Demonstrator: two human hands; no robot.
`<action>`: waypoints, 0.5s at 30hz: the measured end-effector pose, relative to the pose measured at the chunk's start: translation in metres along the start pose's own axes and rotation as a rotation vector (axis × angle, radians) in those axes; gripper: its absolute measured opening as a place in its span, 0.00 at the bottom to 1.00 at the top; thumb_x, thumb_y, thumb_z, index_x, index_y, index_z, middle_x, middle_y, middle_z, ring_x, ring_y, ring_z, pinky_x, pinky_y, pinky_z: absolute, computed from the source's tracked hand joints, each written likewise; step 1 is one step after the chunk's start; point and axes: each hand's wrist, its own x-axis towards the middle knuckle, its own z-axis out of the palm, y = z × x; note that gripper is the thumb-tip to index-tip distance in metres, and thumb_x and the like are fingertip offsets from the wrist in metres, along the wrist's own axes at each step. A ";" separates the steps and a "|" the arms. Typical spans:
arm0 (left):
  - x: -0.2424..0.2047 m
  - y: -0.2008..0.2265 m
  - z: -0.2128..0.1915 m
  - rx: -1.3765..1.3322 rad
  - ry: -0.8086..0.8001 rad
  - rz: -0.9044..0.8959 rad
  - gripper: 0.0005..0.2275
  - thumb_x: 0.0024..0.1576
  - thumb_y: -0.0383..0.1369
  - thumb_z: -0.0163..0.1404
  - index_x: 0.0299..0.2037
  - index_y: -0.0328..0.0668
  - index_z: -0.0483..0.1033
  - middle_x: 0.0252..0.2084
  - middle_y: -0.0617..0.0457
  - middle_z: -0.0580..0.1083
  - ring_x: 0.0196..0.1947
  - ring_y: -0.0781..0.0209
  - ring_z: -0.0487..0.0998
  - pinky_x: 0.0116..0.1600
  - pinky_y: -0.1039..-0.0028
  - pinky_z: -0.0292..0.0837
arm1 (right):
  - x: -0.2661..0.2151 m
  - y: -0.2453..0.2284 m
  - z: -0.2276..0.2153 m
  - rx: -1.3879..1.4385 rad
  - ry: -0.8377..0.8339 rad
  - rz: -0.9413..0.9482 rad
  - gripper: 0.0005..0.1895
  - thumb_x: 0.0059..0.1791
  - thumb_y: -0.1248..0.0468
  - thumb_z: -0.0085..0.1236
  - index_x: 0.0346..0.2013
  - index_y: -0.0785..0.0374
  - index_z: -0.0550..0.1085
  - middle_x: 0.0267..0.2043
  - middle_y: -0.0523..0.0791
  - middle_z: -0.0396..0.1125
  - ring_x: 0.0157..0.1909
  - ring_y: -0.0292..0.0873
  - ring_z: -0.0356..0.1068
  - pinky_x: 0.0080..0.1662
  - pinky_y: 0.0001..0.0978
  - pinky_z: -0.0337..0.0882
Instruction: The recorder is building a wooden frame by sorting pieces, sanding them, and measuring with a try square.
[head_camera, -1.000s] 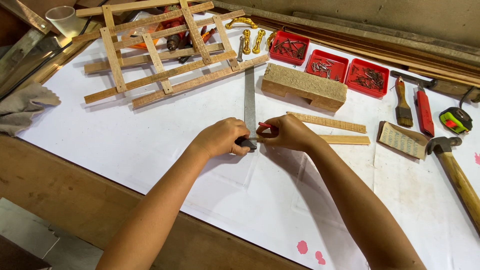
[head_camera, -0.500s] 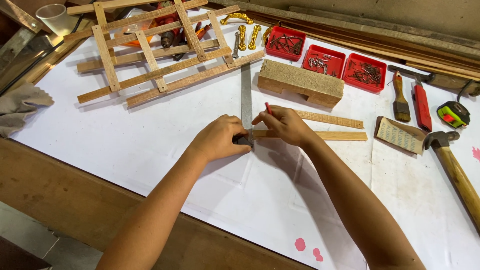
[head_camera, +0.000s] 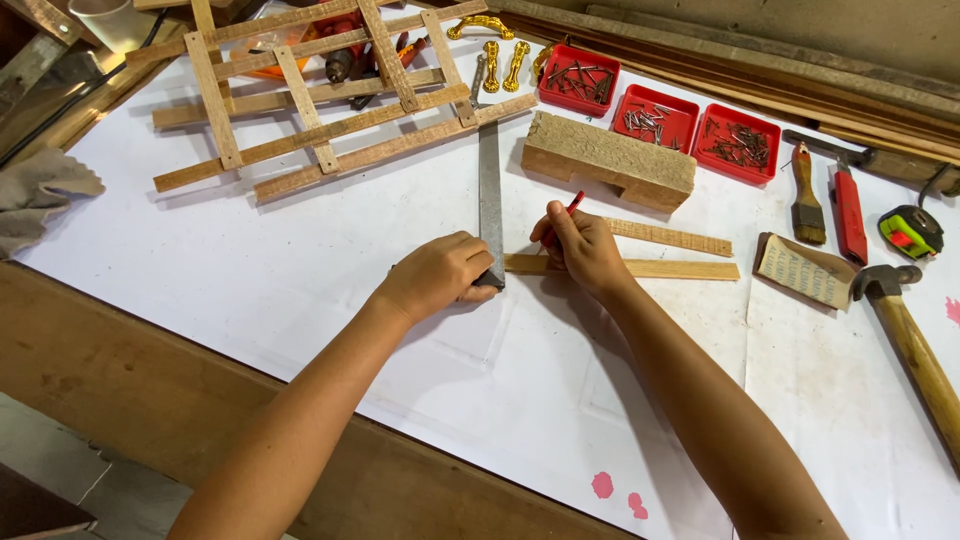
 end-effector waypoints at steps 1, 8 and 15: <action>-0.002 0.001 0.000 0.000 -0.002 -0.003 0.15 0.46 0.39 0.65 0.36 0.36 0.80 0.38 0.53 0.77 0.41 0.56 0.79 0.48 0.70 0.80 | 0.000 -0.004 0.002 0.002 -0.003 0.002 0.31 0.59 0.44 0.40 0.31 0.68 0.76 0.21 0.38 0.58 0.23 0.31 0.54 0.27 0.25 0.57; -0.004 0.003 -0.013 -0.141 -0.060 -0.097 0.12 0.49 0.36 0.64 0.39 0.39 0.81 0.42 0.56 0.79 0.44 0.58 0.80 0.48 0.71 0.80 | -0.001 -0.012 0.001 0.004 0.009 0.094 0.27 0.58 0.46 0.43 0.33 0.66 0.77 0.22 0.39 0.61 0.23 0.32 0.57 0.28 0.26 0.61; -0.008 0.000 -0.016 -0.249 0.003 -0.139 0.11 0.47 0.35 0.64 0.38 0.42 0.82 0.42 0.58 0.79 0.43 0.57 0.80 0.48 0.66 0.80 | 0.001 -0.007 -0.001 0.126 -0.031 0.035 0.19 0.58 0.53 0.49 0.38 0.68 0.75 0.26 0.41 0.65 0.25 0.32 0.60 0.29 0.26 0.64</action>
